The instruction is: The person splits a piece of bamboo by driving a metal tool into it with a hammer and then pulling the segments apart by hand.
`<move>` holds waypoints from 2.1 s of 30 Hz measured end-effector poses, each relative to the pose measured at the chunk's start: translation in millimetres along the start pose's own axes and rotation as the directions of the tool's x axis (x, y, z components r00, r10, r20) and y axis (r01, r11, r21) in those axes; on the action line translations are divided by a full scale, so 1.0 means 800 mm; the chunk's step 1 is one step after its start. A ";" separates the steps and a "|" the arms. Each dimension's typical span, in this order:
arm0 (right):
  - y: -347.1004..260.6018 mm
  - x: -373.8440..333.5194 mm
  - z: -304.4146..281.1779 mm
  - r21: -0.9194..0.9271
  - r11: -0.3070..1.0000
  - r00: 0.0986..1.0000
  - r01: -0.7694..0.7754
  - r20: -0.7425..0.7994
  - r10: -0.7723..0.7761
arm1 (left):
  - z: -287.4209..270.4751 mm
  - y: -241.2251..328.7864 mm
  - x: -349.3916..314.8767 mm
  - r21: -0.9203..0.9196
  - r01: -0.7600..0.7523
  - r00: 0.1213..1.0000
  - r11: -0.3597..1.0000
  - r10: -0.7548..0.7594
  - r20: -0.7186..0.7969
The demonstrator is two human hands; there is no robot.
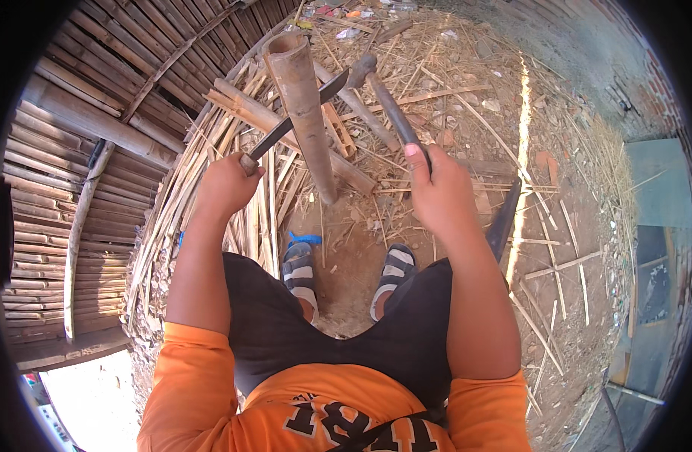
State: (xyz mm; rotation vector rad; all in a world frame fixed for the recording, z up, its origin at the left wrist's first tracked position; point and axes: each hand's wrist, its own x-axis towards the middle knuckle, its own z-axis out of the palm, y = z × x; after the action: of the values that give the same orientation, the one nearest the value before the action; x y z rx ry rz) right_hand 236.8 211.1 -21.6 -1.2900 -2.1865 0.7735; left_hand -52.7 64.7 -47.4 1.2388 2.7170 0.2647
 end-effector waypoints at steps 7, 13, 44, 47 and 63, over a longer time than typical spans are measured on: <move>-0.015 0.020 0.000 0.076 0.994 0.994 0.078 -0.085 -0.071 | -0.003 0.009 -0.011 0.032 0.006 1.000 0.999 -0.006 0.022; -0.017 0.023 -0.006 0.190 0.980 0.991 0.059 -0.126 -0.035 | -0.002 0.000 -0.007 0.033 0.014 0.998 0.999 -0.016 0.064; -0.047 -0.013 -0.025 0.221 0.971 0.992 0.088 -0.112 -0.064 | -0.006 -0.014 -0.048 0.059 -0.046 0.997 0.997 0.041 0.070; -0.023 -0.019 -0.013 0.197 0.969 0.980 0.153 -0.161 -0.122 | 0.001 -0.023 -0.045 0.039 -0.034 0.999 0.999 0.033 0.038; -0.023 -0.020 -0.025 0.098 0.994 0.997 -0.046 0.066 0.040 | 0.005 -0.030 -0.034 0.010 -0.044 0.998 0.999 0.044 -0.042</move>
State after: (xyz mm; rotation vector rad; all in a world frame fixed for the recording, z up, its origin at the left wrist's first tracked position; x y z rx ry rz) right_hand 245.5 193.9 3.3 -1.2828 -2.1463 0.9403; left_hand -51.6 28.8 -54.8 1.3118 2.7315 0.2873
